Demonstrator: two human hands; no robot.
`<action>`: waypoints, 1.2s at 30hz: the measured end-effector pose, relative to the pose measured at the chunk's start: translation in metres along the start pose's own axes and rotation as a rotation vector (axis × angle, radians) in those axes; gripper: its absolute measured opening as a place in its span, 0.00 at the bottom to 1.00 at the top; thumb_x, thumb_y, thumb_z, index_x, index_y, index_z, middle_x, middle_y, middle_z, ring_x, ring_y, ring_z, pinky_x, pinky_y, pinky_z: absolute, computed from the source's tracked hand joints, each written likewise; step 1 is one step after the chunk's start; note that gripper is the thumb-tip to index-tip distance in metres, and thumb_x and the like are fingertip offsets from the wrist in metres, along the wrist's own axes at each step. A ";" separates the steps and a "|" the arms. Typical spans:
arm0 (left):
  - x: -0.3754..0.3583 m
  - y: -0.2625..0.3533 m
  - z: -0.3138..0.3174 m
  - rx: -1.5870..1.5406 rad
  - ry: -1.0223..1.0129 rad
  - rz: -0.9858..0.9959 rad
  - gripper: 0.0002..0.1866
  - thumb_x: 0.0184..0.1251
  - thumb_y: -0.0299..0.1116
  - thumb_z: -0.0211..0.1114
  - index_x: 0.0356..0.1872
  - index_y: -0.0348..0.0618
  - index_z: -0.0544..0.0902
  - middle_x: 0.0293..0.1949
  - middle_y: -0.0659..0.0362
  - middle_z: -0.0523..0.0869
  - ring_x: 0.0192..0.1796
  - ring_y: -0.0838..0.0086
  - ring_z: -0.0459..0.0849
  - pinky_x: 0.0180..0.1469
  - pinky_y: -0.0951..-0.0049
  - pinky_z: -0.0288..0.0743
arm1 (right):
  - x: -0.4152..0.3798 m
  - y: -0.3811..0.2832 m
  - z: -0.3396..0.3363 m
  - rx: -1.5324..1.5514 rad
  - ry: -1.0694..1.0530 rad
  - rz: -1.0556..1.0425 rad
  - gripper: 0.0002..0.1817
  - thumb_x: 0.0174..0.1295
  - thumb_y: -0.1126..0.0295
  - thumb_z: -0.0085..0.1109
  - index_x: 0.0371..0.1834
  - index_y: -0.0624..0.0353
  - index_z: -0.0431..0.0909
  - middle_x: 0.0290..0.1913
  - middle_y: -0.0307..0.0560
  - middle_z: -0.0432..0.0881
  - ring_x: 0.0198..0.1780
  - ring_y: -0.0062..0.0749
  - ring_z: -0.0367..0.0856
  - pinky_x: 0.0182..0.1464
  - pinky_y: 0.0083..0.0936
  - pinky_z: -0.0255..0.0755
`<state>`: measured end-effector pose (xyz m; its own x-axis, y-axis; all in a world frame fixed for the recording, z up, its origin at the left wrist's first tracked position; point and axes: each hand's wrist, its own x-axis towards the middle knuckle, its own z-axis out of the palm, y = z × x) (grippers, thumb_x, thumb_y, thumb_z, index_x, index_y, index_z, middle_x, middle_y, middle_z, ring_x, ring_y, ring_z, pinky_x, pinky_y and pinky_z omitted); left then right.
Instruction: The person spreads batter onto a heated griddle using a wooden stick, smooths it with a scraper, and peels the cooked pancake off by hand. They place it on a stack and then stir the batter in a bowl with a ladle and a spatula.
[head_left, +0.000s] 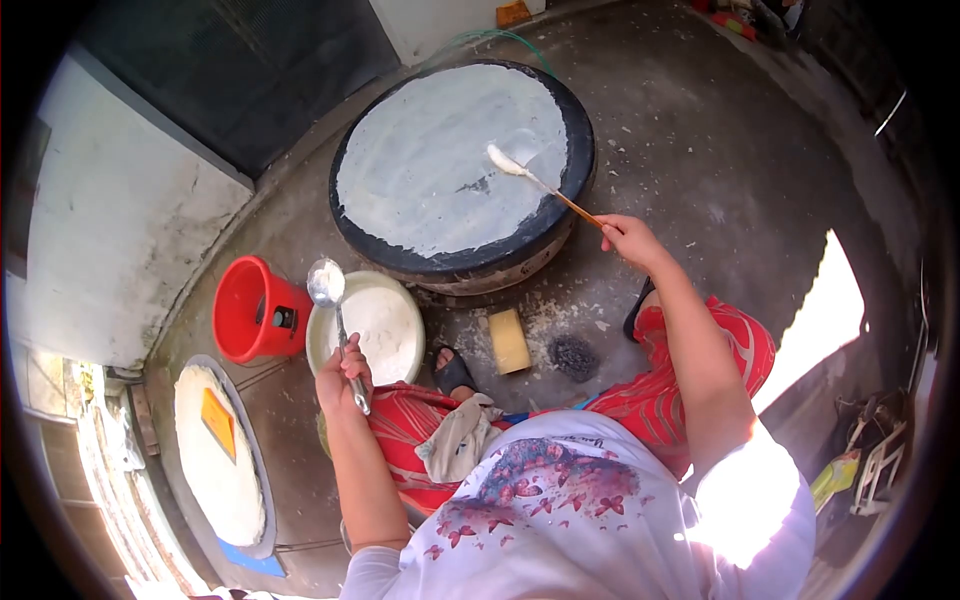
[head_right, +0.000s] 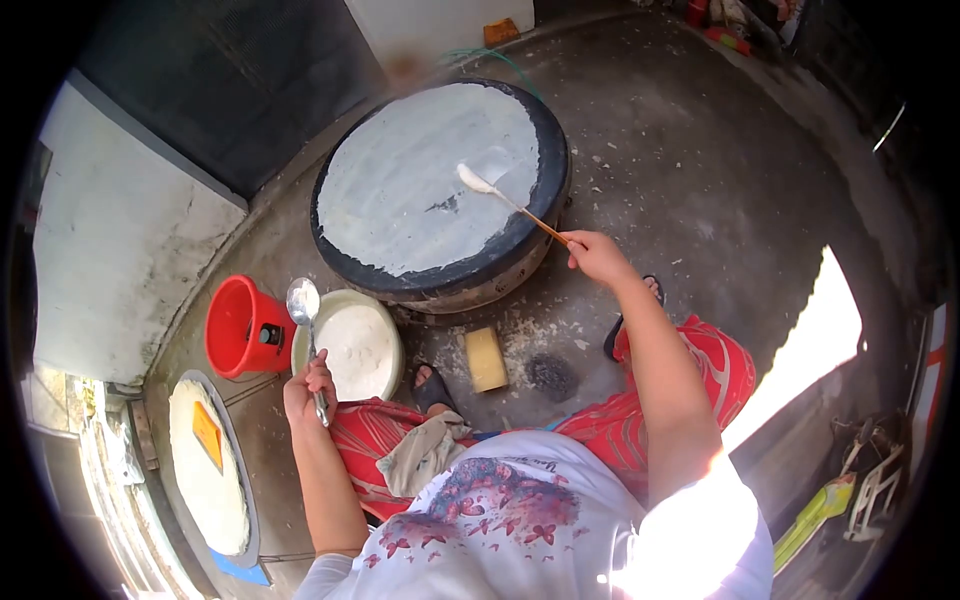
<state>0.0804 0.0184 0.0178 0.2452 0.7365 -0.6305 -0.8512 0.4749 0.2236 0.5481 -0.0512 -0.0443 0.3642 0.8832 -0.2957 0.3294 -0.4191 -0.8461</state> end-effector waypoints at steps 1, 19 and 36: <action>-0.001 0.000 0.001 0.018 -0.018 -0.007 0.16 0.69 0.30 0.41 0.48 0.25 0.66 0.29 0.57 0.71 0.21 0.79 0.67 0.19 0.83 0.62 | 0.001 0.008 -0.002 -0.001 0.001 -0.001 0.16 0.63 0.70 0.46 0.53 0.54 0.74 0.25 0.36 0.77 0.27 0.17 0.72 0.30 0.18 0.66; -0.028 -0.078 0.061 0.740 -0.174 0.063 0.13 0.66 0.31 0.44 0.43 0.30 0.70 0.24 0.55 0.75 0.17 0.78 0.68 0.15 0.81 0.61 | -0.025 0.001 0.102 -0.028 0.233 -0.217 0.14 0.61 0.68 0.48 0.48 0.56 0.76 0.40 0.54 0.80 0.42 0.46 0.79 0.44 0.32 0.72; 0.046 -0.110 0.065 0.575 -0.150 -0.106 0.13 0.69 0.31 0.43 0.39 0.29 0.69 0.25 0.56 0.72 0.19 0.77 0.67 0.17 0.80 0.63 | -0.074 -0.044 0.134 0.015 0.231 -0.272 0.15 0.63 0.71 0.44 0.50 0.54 0.75 0.21 0.46 0.79 0.25 0.29 0.80 0.33 0.27 0.71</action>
<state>0.2151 0.0315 0.0125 0.4132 0.7109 -0.5691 -0.4410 0.7030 0.5580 0.3899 -0.0701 -0.0450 0.4527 0.8904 0.0477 0.4295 -0.1708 -0.8868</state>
